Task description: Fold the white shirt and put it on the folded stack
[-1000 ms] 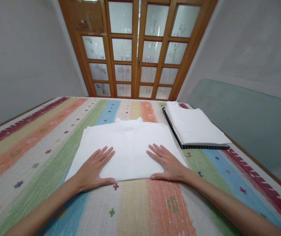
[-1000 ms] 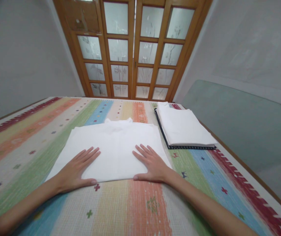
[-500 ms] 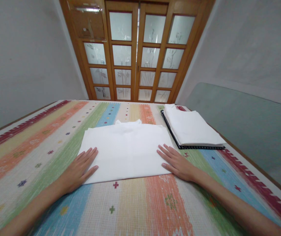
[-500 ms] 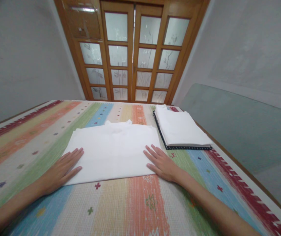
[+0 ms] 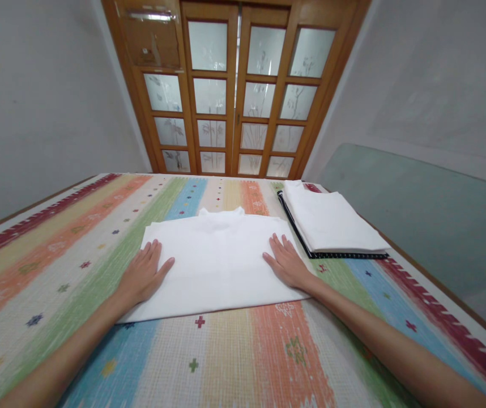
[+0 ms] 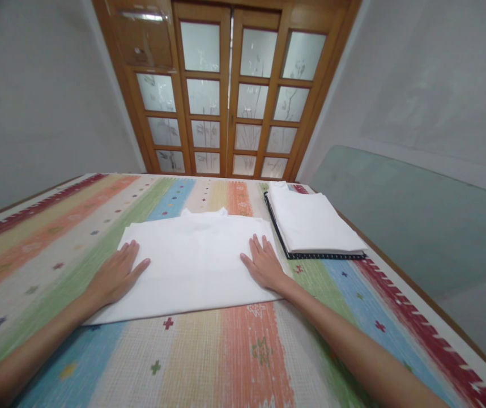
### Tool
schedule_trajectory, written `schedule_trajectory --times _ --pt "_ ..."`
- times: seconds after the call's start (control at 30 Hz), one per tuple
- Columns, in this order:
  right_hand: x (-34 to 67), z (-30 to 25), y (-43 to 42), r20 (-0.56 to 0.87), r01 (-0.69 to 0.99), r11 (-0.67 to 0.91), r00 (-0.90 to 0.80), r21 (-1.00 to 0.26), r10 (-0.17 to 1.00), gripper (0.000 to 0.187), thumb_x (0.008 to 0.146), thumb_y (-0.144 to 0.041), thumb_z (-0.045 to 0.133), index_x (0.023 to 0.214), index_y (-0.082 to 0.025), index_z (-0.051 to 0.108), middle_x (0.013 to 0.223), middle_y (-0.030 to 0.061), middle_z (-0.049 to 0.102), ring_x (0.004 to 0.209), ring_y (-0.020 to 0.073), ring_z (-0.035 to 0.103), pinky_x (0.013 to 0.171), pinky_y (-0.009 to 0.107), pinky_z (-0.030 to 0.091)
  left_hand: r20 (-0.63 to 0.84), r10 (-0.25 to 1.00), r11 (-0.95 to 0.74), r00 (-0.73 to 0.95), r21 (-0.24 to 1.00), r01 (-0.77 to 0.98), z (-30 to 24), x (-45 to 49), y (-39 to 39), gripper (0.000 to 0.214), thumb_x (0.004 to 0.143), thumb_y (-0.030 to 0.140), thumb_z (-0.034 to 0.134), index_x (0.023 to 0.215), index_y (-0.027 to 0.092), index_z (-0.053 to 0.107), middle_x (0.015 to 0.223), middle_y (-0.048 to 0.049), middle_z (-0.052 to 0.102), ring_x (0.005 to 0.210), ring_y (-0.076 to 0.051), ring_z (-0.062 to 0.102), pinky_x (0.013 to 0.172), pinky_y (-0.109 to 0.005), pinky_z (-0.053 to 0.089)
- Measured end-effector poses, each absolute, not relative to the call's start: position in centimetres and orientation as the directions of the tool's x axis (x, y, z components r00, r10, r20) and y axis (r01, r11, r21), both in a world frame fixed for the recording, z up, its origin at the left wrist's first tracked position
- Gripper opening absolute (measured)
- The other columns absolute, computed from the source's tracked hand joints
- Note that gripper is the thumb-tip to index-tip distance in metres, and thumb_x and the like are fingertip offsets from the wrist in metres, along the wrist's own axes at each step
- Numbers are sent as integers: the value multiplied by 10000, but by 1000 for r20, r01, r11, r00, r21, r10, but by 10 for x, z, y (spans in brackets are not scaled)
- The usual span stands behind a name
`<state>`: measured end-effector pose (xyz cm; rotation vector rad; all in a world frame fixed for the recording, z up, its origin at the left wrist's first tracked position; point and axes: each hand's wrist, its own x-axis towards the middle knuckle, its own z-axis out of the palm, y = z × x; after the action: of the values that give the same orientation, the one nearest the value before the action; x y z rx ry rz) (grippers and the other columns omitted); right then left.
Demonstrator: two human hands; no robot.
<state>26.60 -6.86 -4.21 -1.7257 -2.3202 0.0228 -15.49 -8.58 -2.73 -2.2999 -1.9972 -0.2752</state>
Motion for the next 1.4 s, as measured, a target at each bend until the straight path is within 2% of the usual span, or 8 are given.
schedule_trajectory --times 0.27,0.53,0.73,0.9,1.03,1.2,1.3,1.4 --pt "264 -32 -25 77 964 158 -145 -214 987 826 960 -615 180 1478 19 290 1563 243 199 1461 368 121 1167 525 177 212 976 -54 38 67 996 -29 -161 -68 885 906 632 173 1418 -67 349 1495 -284 352 1411 -391 298 1120 -531 294" --pt "267 -32 11 69 981 86 -75 -175 995 770 974 -535 222 1479 45 251 1569 246 191 1471 324 123 1182 444 148 102 994 -31 25 60 998 -23 -165 -49 861 911 600 202 1436 -73 312 1529 -287 279 1440 -361 246 1137 -505 260" --pt "261 -25 17 28 988 28 -24 -151 999 745 978 -483 228 1487 61 210 1572 246 164 1475 303 125 1186 444 122 52 999 -4 2 33 999 -14 -160 -34 806 926 532 222 1446 -80 281 1543 -281 249 1453 -356 206 1146 -505 225" --pt "256 -20 16 37 995 36 -33 -96 999 713 980 -447 273 1468 73 252 1556 277 194 1461 359 151 1170 505 140 18 998 60 -59 -48 997 -2 -140 -34 764 936 480 230 1441 -89 303 1541 -281 258 1446 -402 185 1147 -546 183" --pt "242 -13 19 116 956 279 -269 -85 956 611 980 -350 309 1456 32 315 1559 252 217 1466 343 145 1167 523 168 -57 991 -118 118 5 993 -2 -97 -49 748 954 507 230 1468 -32 302 1565 -244 218 1457 -396 144 1152 -558 162" --pt "189 -5 19 327 713 694 -635 -101 700 552 978 -310 341 1468 -56 344 1569 193 242 1480 278 120 1185 517 168 83 919 -393 385 127 911 -16 -27 -81 675 974 507 261 1476 62 330 1560 -189 277 1460 -349 181 1161 -568 150" --pt "149 -8 16 305 567 815 -761 -118 573 522 994 -310 318 1442 -52 394 1565 184 261 1480 255 128 1191 485 169 196 867 -481 458 97 871 -22 -2 -93 655 965 495 332 1416 27 411 1497 -229 386 1436 -348 262 1166 -536 187" --pt "122 -12 16 191 577 793 -771 -193 607 589 1003 -384 297 1445 -2 373 1562 215 235 1476 269 142 1194 457 165 270 837 -514 476 89 853 -24 4 -97 579 958 469 381 1334 47 508 1405 -217 509 1393 -341 350 1162 -521 225"
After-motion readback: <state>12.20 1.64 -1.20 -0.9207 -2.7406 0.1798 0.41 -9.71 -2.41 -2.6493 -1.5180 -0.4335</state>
